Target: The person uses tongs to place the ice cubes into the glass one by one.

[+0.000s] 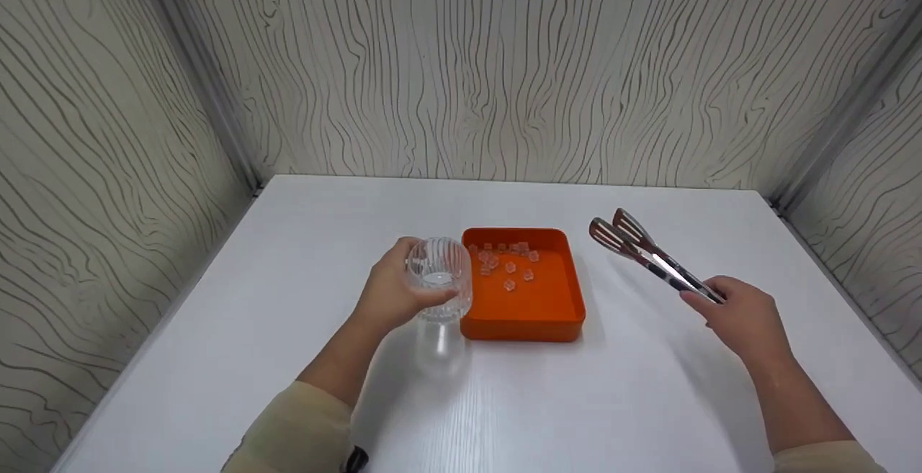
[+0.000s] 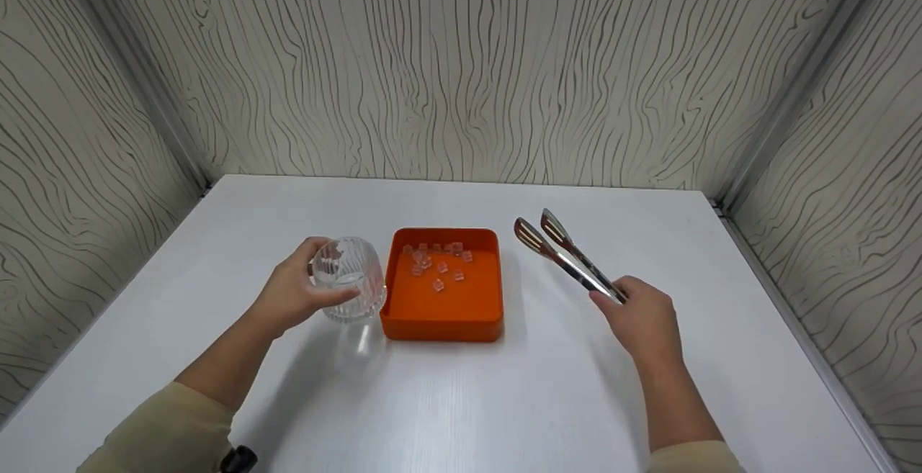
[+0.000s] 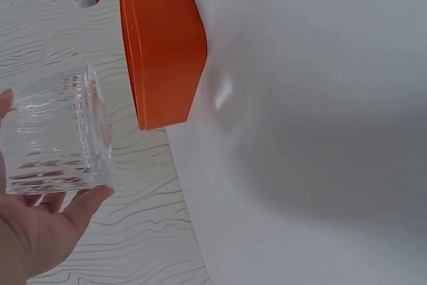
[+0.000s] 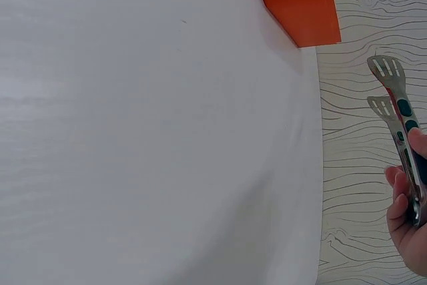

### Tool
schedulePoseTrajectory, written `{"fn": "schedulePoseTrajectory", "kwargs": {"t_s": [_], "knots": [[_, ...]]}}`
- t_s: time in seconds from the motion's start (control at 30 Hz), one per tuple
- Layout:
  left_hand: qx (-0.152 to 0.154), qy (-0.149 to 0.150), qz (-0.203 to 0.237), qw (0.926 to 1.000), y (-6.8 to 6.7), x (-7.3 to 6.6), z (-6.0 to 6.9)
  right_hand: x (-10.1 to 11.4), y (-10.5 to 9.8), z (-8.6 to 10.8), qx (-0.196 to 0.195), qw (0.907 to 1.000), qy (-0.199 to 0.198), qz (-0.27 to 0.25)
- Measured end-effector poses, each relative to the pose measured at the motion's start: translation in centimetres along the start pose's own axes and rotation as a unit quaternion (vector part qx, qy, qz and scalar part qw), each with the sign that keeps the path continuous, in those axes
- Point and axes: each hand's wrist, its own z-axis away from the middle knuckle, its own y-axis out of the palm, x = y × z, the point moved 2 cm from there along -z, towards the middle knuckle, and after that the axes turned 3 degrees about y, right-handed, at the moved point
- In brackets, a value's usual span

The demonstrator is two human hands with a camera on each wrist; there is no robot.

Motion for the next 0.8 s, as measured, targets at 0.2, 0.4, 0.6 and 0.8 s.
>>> {"fn": "schedulePoseTrajectory", "kwargs": {"t_s": [0.2, 0.4, 0.6, 0.8], "knots": [[0.053, 0.025, 0.016, 0.9982, 1.7, -1.3, 1.5, 0.7, 0.2, -0.1, 0.009, 1.0, -0.001, 0.002], [0.085, 0.034, 0.02, 0.9956, 3.3, -2.1, 2.9, 1.8, 0.3, -0.1, 0.016, 0.9998, -0.009, -0.002], [0.093, 0.04, 0.024, 0.9945, 5.1, -1.9, 3.7, 2.6, 0.7, -0.1, 0.023, 0.9996, -0.017, -0.006], [0.12, 0.037, 0.016, 0.992, 6.8, -1.7, 4.3, 3.3, 1.2, -0.1, 0.032, 0.9989, -0.032, -0.012]]}}
